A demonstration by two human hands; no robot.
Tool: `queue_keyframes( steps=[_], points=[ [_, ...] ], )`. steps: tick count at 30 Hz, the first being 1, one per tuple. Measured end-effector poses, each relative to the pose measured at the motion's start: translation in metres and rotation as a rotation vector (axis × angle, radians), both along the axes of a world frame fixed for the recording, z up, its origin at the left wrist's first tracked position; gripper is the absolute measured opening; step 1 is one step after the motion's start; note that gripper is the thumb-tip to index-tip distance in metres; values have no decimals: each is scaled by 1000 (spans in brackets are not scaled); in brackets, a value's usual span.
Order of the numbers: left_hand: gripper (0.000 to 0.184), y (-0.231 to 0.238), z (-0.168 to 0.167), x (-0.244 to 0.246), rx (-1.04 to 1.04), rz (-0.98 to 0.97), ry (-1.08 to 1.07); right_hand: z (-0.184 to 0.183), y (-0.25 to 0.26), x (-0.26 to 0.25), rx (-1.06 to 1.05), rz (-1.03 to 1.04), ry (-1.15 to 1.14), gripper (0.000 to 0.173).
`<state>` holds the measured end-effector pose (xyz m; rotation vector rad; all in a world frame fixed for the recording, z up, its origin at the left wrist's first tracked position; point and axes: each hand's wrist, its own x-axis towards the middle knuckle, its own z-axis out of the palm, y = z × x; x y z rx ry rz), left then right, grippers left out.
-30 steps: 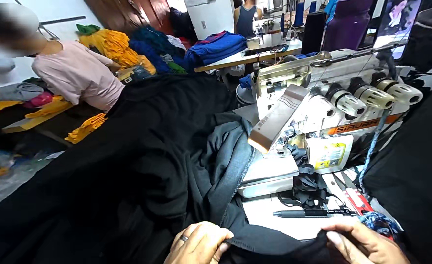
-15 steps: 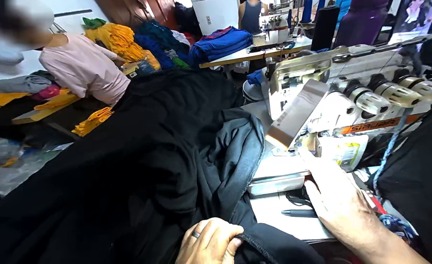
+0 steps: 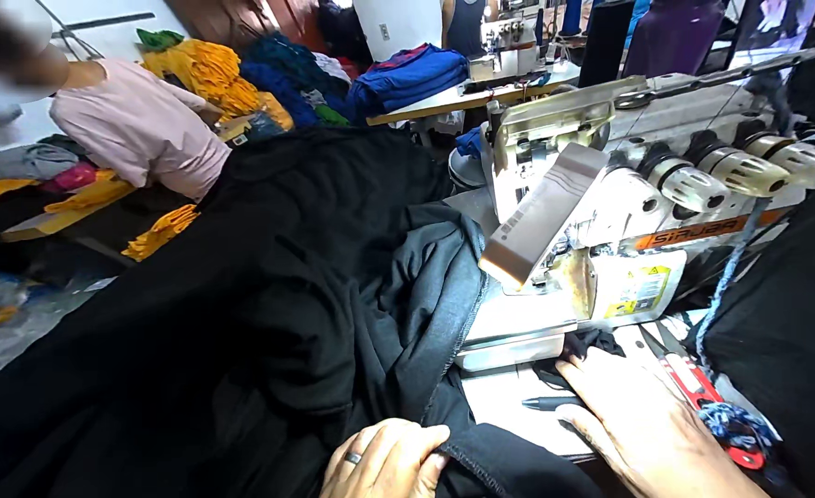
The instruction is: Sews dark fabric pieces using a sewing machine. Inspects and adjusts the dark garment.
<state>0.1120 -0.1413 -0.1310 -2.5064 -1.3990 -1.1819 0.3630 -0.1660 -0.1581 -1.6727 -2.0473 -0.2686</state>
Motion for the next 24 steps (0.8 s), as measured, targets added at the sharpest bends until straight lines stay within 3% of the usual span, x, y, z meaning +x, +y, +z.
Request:
queue_keyframes(
  steps=[6, 9, 11, 12, 14, 16, 19, 24],
  points=[
    [19, 0, 0, 2, -2, 7, -27, -13, 20, 8, 66, 62, -7, 46],
    [23, 1, -1, 0, 2, -10, -27, -9, 25, 14, 88, 200, -111, 29],
    [25, 2, -2, -1, 3, -19, -30, -1, 28, 17, -7, 258, -127, 22],
    [25, 2, -2, -1, -6, -22, -33, 7, 28, 16, -158, 241, -96, 23],
    [23, 2, -1, -1, -33, -27, -31, 29, 35, 8, -603, 83, -13, 53],
    [22, 1, -1, -1, -36, -25, -30, 46, 46, 3, -912, -48, 23, 76],
    [24, 2, -1, 0, -22, -14, -31, 51, 53, 1, -1009, -91, 33, 81],
    [21, 1, 0, 1, -22, -3, -35, 49, 52, 2, -991, -85, 42, 81]
  ],
)
